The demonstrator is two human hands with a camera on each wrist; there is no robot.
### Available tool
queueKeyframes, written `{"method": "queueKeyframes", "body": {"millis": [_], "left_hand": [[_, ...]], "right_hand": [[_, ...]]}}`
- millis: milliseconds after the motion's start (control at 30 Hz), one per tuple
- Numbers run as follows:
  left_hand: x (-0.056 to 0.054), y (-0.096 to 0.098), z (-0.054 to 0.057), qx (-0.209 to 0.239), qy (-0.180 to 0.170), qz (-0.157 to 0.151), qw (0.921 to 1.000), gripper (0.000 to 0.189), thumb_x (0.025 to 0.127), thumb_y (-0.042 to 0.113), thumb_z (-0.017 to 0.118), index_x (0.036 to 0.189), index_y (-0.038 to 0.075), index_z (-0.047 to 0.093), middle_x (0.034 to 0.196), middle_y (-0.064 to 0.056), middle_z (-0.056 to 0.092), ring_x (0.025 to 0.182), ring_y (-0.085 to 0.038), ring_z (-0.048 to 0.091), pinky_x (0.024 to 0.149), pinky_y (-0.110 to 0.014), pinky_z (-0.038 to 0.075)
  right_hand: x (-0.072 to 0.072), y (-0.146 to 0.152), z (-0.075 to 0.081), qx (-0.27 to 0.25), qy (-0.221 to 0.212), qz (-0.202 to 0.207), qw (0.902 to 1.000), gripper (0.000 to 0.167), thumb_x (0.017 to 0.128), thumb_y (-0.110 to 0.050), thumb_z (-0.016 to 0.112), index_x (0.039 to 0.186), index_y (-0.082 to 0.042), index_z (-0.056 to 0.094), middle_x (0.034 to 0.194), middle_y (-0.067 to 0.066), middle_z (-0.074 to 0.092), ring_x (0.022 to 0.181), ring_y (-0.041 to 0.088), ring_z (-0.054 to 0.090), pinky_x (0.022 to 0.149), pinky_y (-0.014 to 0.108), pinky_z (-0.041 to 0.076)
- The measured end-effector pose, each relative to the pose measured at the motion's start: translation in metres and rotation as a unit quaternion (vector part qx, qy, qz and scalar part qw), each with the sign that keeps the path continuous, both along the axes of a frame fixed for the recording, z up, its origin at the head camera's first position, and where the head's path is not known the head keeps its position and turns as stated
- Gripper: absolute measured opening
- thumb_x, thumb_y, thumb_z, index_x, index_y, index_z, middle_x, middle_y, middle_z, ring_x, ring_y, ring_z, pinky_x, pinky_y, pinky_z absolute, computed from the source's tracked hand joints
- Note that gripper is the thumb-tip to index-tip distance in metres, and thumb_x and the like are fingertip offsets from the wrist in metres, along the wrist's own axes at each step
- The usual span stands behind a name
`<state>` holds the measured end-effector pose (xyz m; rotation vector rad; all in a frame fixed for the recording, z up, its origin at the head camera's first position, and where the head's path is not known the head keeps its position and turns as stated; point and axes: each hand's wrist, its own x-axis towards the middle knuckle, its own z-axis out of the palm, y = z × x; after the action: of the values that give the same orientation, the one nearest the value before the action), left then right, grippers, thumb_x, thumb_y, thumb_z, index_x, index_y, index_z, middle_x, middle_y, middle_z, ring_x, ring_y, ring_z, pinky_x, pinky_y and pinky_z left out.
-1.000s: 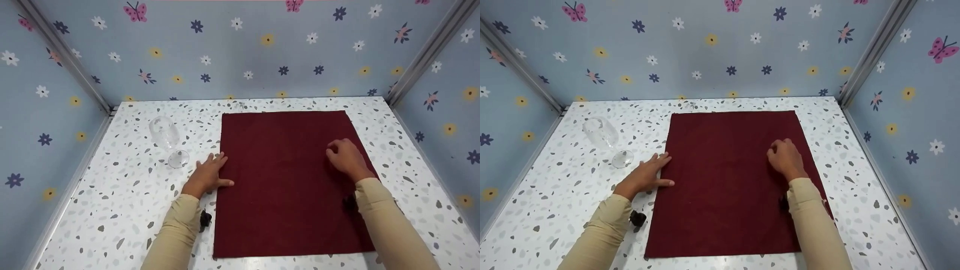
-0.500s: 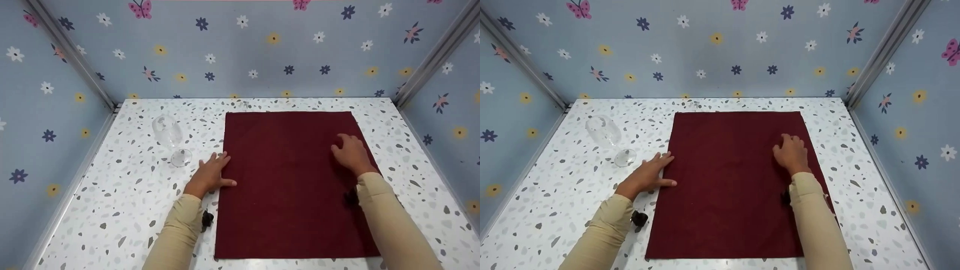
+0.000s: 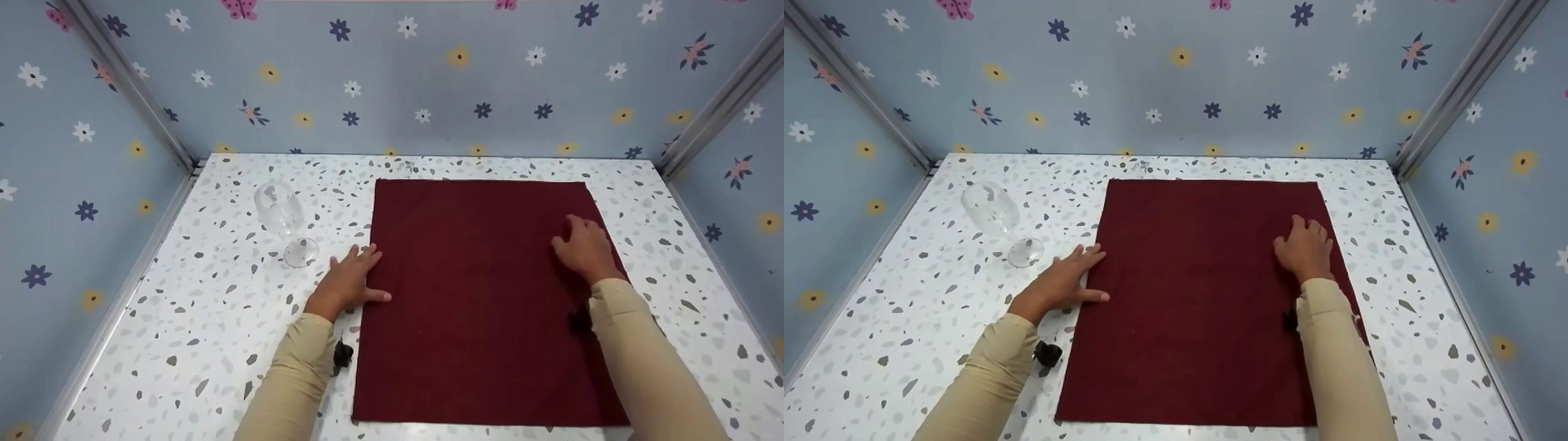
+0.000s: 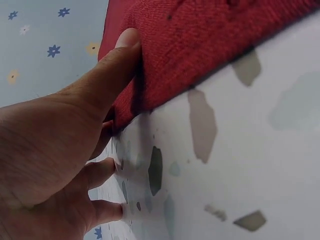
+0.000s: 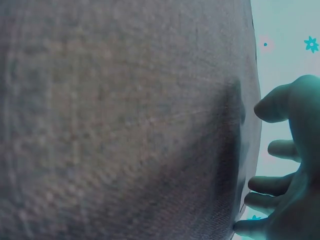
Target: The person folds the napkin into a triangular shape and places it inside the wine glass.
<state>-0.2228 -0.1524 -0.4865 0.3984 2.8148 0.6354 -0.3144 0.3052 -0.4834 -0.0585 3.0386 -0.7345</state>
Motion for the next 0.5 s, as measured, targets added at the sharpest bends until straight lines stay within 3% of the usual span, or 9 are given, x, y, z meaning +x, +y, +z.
{"method": "queueKeyframes", "body": {"millis": [500], "left_hand": [[-0.004,0.0,0.002,0.0,-0.017,0.005,0.9998,0.095,0.081,0.049,0.081,0.155,0.009,0.037,0.164,-0.008,0.024,0.151,-0.038,0.012,0.115,-0.067,0.01]], "right_hand": [[-0.014,0.016,0.0,0.048,-0.03,-0.017,0.9982,0.069,0.103,-0.036,0.044,0.147,0.015,0.031,0.143,0.046,0.028,0.131,0.063,0.025,0.104,0.073,0.02]]}}
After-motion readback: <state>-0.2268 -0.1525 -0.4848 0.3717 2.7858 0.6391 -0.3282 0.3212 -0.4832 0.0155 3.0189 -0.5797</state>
